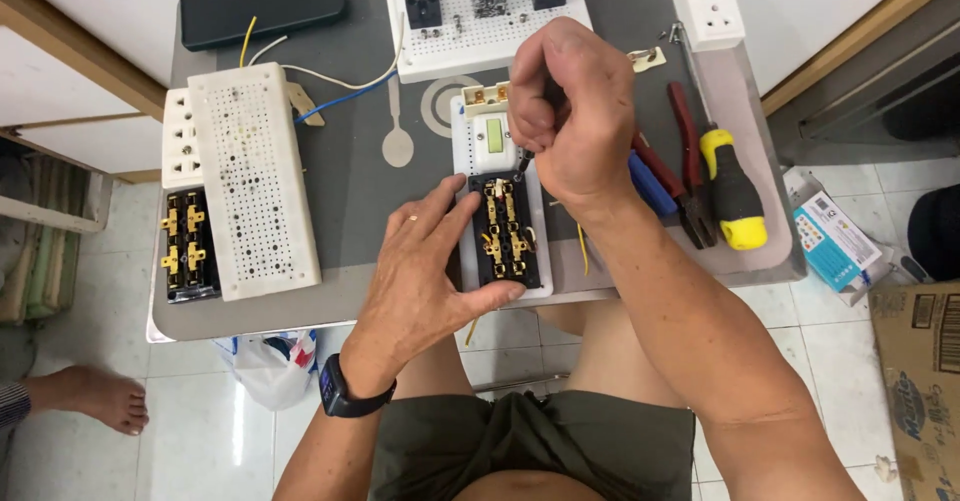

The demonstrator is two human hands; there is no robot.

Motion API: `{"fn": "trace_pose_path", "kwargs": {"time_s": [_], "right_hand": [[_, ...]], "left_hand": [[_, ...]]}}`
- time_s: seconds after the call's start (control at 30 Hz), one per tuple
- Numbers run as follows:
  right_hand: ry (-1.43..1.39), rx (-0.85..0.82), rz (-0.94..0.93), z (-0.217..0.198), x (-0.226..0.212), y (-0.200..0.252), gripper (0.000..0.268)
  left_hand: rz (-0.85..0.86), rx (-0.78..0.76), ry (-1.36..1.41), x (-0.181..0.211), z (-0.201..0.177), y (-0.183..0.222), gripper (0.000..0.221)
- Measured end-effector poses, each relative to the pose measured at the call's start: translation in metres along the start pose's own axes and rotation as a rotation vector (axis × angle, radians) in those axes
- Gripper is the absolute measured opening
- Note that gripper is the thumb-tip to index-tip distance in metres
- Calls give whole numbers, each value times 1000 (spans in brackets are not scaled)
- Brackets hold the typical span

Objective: Assembling and wiring a circuit breaker board using a screwdriver and various electrical components.

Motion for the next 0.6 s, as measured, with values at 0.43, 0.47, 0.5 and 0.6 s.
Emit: {"fn": "trace_pose_path", "kwargs": {"time_s": [0.43, 0.47, 0.5, 0.6], "right_hand": [[21, 70, -107, -7, -2, 4, 27], [26, 120, -123, -10, -2, 6, 27], [31, 171, -139, -13, -2, 7, 27], [124, 282, -161, -7, -7, 10, 26]], "left_hand": [[16, -10, -7, 0, 1, 1, 94], [27, -4, -10, 1, 0, 1, 94], [38, 3, -13, 2, -1, 1, 95], [25, -13, -13, 1, 1, 2, 95]]}}
Point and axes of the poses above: each hand's wrist, its own y-axis away from the middle knuckle, its own z-axis out of the palm, x = y × z, the point moved 9 cm from there along -y, towards the middle knuckle, and after that the axes turned 11 degrees about -y, right-handed, at the moved point
